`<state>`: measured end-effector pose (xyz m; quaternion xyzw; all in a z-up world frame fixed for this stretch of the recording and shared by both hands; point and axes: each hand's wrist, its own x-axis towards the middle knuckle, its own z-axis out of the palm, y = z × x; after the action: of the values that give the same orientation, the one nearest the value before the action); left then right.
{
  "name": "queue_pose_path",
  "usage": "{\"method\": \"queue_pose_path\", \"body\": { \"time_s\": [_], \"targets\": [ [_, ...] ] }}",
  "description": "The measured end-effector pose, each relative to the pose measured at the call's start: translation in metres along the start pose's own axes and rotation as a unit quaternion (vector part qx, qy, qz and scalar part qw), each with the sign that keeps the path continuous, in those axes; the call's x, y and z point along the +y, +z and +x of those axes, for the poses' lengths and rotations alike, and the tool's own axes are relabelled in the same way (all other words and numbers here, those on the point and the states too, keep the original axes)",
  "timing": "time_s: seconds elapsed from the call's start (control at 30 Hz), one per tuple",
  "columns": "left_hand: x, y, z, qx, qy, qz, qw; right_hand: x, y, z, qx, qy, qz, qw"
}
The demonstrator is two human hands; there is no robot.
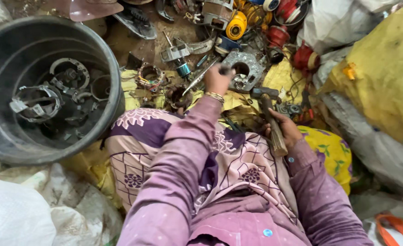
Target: The person sits on the floor and repairs small electric motors. They use a hammer to strike a metal part, then insert a rotor into a stator housing. Later, they use a screwdriver to adjust internal components of another motor.
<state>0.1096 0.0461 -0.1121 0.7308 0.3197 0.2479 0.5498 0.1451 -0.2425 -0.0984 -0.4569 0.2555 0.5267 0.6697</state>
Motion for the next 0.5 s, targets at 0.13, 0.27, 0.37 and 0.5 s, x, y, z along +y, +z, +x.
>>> {"method": "queue_pose_path", "body": {
  "time_s": [0.13, 0.27, 0.37, 0.5],
  "targets": [
    [0.067, -0.069, -0.003, -0.003, 0.007, -0.248, 0.969, 0.01, -0.006, -0.002, -0.083, -0.025, 0.031, 0.996],
    [0.094, -0.139, -0.034, 0.014, 0.067, -0.264, 0.962, 0.04, 0.024, -0.038, 0.041, -0.222, -0.254, 0.94],
    [0.088, -0.161, -0.044, 0.03, -0.006, -0.365, 0.93, 0.039, 0.062, -0.089, 0.094, -0.371, -0.343, 0.858],
    [0.072, -0.162, -0.035, 0.034, -0.079, -0.438, 0.895, 0.016, 0.099, -0.158, 0.068, -0.626, -0.477, 0.612]
  ]
}}
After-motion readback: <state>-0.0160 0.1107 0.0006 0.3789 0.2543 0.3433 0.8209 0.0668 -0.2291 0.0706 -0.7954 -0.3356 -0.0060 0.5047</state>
